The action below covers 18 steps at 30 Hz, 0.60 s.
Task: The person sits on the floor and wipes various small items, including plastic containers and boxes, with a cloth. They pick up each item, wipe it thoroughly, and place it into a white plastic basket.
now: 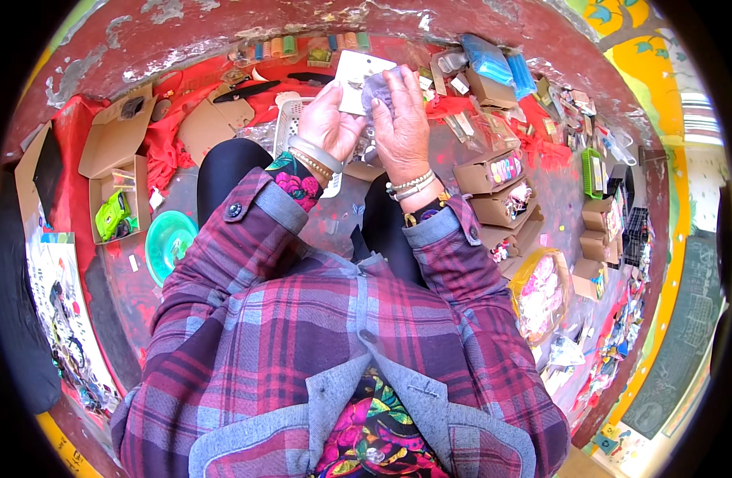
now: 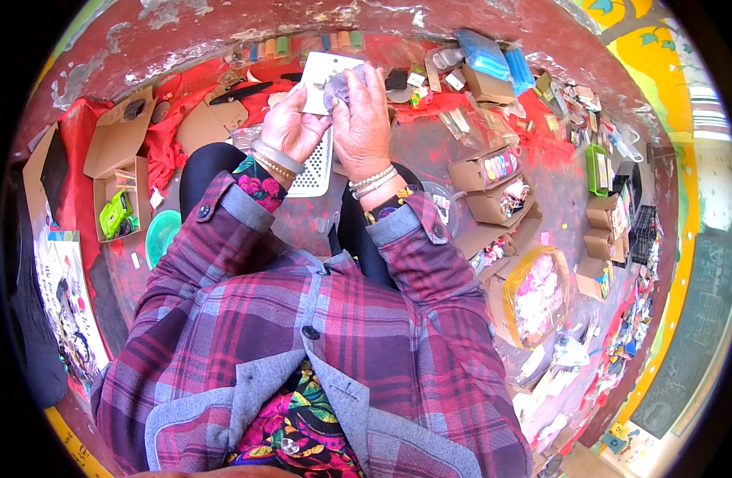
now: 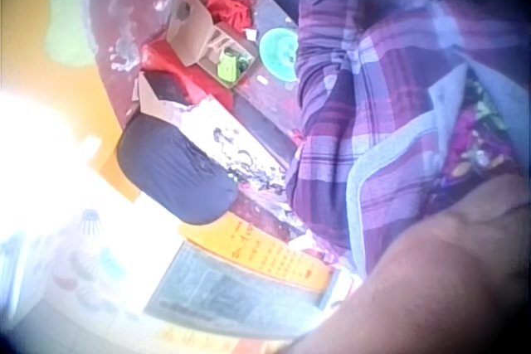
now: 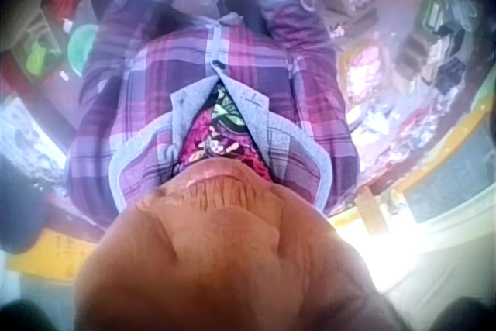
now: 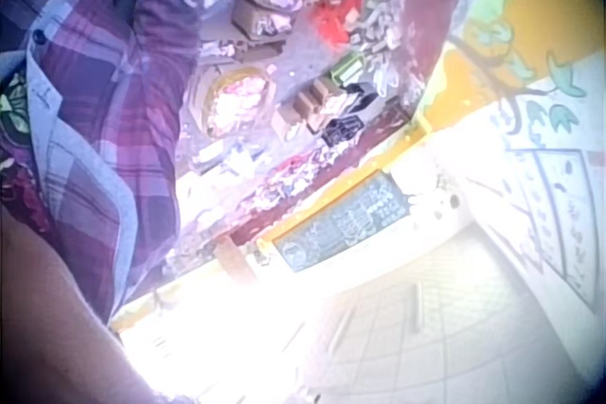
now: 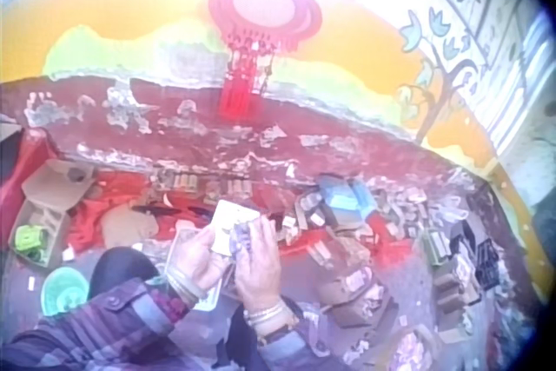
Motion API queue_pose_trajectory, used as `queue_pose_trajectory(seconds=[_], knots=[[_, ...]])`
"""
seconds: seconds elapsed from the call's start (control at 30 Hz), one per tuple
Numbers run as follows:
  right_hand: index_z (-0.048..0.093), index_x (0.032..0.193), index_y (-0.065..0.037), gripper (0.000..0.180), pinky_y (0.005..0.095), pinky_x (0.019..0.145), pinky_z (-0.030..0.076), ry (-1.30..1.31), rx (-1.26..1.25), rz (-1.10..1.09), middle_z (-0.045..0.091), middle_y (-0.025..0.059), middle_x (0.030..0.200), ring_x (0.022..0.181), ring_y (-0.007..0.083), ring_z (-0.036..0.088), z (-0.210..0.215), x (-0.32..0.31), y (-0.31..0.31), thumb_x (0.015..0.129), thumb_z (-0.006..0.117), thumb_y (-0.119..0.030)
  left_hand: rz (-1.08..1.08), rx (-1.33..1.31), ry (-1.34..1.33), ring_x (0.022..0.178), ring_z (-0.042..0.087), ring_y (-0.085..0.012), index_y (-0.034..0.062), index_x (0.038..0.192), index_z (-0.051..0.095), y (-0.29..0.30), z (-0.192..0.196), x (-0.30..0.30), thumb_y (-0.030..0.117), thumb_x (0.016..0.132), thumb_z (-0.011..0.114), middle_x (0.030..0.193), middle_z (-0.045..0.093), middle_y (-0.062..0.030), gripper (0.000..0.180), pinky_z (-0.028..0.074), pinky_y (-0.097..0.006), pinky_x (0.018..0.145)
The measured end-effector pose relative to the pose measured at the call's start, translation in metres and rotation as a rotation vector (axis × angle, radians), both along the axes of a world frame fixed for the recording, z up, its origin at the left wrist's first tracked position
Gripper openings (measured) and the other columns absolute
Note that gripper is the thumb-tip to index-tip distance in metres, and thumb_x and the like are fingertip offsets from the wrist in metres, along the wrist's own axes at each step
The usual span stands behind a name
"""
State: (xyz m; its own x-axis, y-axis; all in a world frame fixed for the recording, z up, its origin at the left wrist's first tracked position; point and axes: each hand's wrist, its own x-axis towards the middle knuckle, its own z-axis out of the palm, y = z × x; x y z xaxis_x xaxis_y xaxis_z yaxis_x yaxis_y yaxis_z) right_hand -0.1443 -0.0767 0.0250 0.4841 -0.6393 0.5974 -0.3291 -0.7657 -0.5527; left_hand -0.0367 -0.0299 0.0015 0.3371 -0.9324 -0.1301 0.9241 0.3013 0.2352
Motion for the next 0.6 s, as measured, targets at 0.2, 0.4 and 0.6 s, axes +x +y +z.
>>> queue_pose_trajectory(seconds=[0.2, 0.4, 0.6], knots=[[0.059, 0.101, 0.004, 0.030, 0.0236, 0.078, 0.046, -0.404, 0.600, 0.091, 0.061, 0.0074, 0.094, 0.086, 0.0151, 0.059, -0.016, -0.013, -0.025, 0.074, 0.046, 0.007, 0.207, 0.081, -0.009, 0.111, 0.047, -0.0317, -0.0019, 0.121, 0.037, 0.006, 0.018, 0.010, 0.017, 0.095, 0.025, 0.120, 0.047, -0.0177, 0.034, 0.038, -0.046, 0.094], [0.061, 0.091, 0.001, 0.016, 0.0220, 0.063, 0.046, -0.525, 1.336, 0.282, 0.063, 0.0052, 0.082, 0.070, 0.0109, 0.059, 0.010, -0.020, -0.026, 0.079, 0.062, -0.010, 0.207, 0.025, -0.053, 0.112, 0.045, -0.0290, -0.0010, 0.123, 0.038, 0.009, 0.018, 0.015, 0.021, 0.094, 0.031, 0.122, 0.046, -0.0157, 0.037, 0.035, -0.045, 0.097], [0.059, 0.094, 0.001, 0.014, 0.0199, 0.064, 0.047, -0.499, 1.417, 0.398, 0.063, 0.0040, 0.084, 0.071, 0.0090, 0.059, 0.007, -0.016, -0.026, 0.082, 0.057, -0.006, -0.007, -0.023, -0.224, 0.113, 0.043, -0.0224, 0.0041, 0.123, 0.039, 0.007, 0.018, 0.000, 0.027, 0.094, 0.034, 0.121, 0.048, -0.0107, 0.037, 0.033, -0.038, 0.096]])
